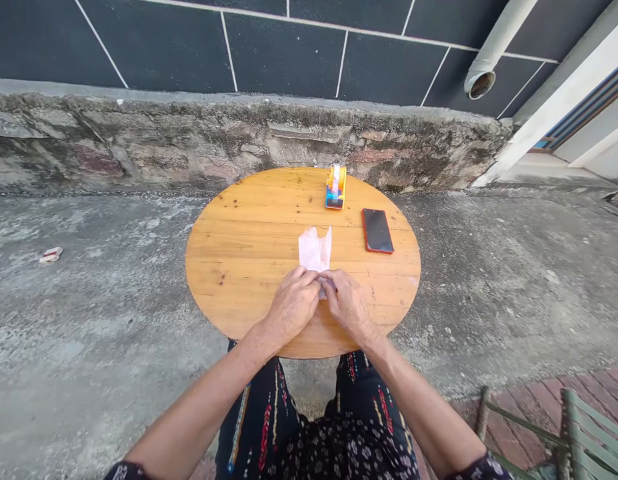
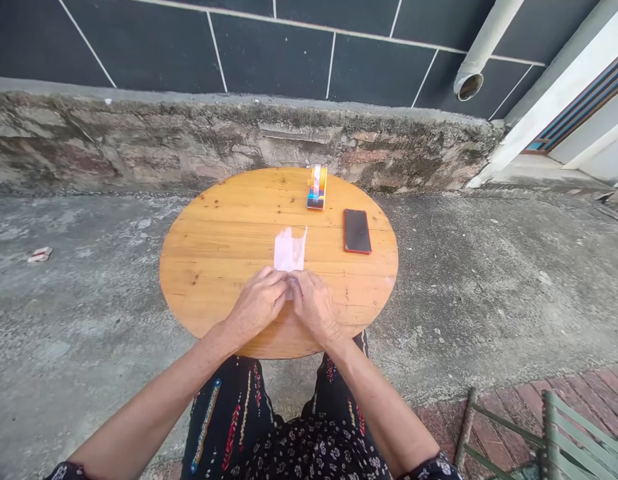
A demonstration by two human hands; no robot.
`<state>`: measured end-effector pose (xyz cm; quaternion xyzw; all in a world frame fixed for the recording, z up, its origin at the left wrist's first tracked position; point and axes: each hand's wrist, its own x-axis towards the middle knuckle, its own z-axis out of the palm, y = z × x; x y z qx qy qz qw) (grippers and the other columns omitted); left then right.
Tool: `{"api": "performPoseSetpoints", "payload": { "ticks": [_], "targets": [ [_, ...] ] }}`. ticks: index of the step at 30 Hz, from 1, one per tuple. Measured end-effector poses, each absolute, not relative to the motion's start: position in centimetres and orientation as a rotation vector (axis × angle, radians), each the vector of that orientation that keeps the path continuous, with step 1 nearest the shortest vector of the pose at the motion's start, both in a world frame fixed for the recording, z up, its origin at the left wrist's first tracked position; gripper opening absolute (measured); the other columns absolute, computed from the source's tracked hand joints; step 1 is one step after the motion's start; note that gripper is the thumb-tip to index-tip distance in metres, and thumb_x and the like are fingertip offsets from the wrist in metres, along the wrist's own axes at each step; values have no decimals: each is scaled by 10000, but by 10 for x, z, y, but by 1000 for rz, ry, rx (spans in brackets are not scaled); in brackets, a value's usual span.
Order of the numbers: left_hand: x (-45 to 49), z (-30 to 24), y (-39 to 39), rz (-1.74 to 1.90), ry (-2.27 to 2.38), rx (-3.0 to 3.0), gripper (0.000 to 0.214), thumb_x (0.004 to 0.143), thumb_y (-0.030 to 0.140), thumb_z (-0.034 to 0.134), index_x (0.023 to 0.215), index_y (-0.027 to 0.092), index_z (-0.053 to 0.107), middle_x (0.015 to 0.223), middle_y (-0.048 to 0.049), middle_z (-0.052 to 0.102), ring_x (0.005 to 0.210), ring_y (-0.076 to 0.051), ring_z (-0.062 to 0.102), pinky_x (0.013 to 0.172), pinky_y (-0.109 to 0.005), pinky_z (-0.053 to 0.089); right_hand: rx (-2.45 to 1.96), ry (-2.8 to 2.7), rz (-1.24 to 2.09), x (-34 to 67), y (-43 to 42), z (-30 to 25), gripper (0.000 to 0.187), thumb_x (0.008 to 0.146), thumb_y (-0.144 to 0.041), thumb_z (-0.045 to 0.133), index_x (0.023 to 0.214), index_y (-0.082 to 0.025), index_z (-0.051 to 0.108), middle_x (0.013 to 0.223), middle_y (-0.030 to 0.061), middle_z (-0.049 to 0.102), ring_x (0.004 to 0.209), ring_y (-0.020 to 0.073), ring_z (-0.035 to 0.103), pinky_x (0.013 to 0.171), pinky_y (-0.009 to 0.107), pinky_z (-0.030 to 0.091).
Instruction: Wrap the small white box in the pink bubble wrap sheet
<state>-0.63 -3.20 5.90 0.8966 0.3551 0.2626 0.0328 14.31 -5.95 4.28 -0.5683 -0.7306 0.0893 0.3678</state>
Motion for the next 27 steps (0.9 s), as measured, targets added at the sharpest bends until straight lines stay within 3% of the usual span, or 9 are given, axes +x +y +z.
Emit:
{"api": "performPoseSetpoints", "payload": {
  "ticks": [5, 10, 15, 22, 27],
  "targets": [
    [-8, 53, -33, 900, 1062, 2653, 214, 909, 126, 468, 806, 157, 653, 960, -72, 628, 899, -211, 504, 811, -349, 494, -1436, -2004, 187, 148, -58, 40, 411, 946, -200, 399, 1356, -172, 418, 995, 108, 665, 900, 240, 614, 809, 372, 485],
    [-10, 44, -35, 999, 1126, 2575, 209, 900, 130, 473, 826, 164, 666, 1122, -101, 555, 996, -220, 506, 854, -377, 499, -1447, -2130, 127, 150, -61, 44, 487, 953, -178, 357, 1438, -168, 315, 966, 109, 674, 871, 245, 615, 795, 387, 454],
    [-13, 42, -34, 1015, 1104, 2522, 200, 906, 160, 489, 831, 171, 674, 979, -75, 571, 936, -203, 513, 824, -345, 494, -1392, -2180, 144, 150, -70, 51, 611, 892, -136, 425, 1471, -136, 229, 1027, 102, 676, 895, 244, 607, 816, 399, 431],
    [-13, 50, -31, 1025, 1061, 2394, 176, 868, 129, 520, 800, 185, 672, 904, -54, 586, 896, -190, 535, 801, -332, 489, -1407, -2100, 288, 157, -70, 59, 459, 917, -115, 350, 1366, -165, 432, 992, 81, 714, 897, 216, 633, 861, 396, 434],
    [-13, 47, -31, 1018, 1063, 2334, 175, 837, 108, 530, 850, 199, 680, 951, -53, 589, 934, -195, 554, 830, -340, 494, -1386, -1966, 548, 158, -56, 57, 356, 894, -173, 482, 1243, -208, 544, 909, 29, 714, 851, 177, 645, 872, 355, 468]
  ]
}}
